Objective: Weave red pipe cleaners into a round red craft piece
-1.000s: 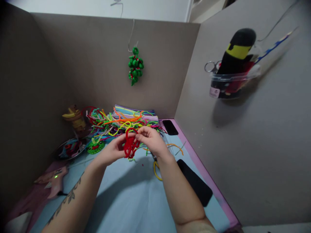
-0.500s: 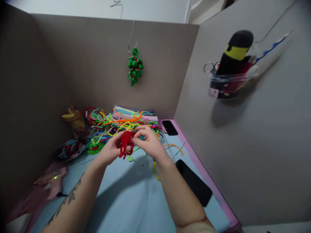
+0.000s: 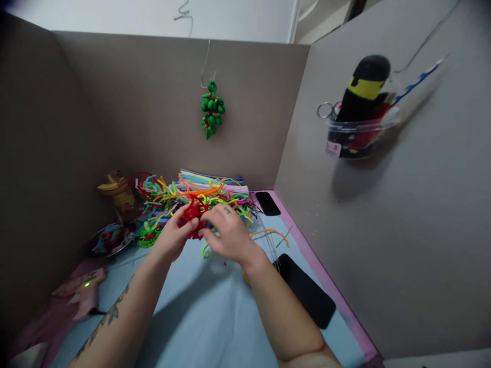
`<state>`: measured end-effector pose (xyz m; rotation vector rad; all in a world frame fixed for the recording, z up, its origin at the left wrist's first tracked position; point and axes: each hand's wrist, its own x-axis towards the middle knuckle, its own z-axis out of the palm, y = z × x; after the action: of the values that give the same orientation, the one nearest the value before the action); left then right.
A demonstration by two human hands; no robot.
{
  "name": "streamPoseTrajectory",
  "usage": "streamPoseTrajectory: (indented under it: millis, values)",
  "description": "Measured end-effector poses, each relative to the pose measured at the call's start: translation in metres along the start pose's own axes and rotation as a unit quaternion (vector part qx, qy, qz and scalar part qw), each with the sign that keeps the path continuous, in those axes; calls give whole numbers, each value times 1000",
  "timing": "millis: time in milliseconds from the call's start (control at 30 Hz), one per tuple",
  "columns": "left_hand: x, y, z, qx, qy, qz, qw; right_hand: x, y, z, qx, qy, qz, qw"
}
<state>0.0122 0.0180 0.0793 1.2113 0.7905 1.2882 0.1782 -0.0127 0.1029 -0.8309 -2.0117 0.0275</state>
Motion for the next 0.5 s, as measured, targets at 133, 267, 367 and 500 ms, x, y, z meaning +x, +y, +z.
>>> streamPoseTrajectory:
  millis: [133,267,367,500]
  values:
    - [-1,2,7,-62,37,-33,997,-1,-8,10,-80,-72,-87,990]
    - [0,3,10,-68,43,-35,996,-1,-13,23,-124,-54,-92,987]
    - [1,3,8,-57,56,-30,996,-1,-17,25,-67,-59,-118,989]
    - [5,1,2,-30,88,-16,996,-1,-32,15,55,-146,-173,972]
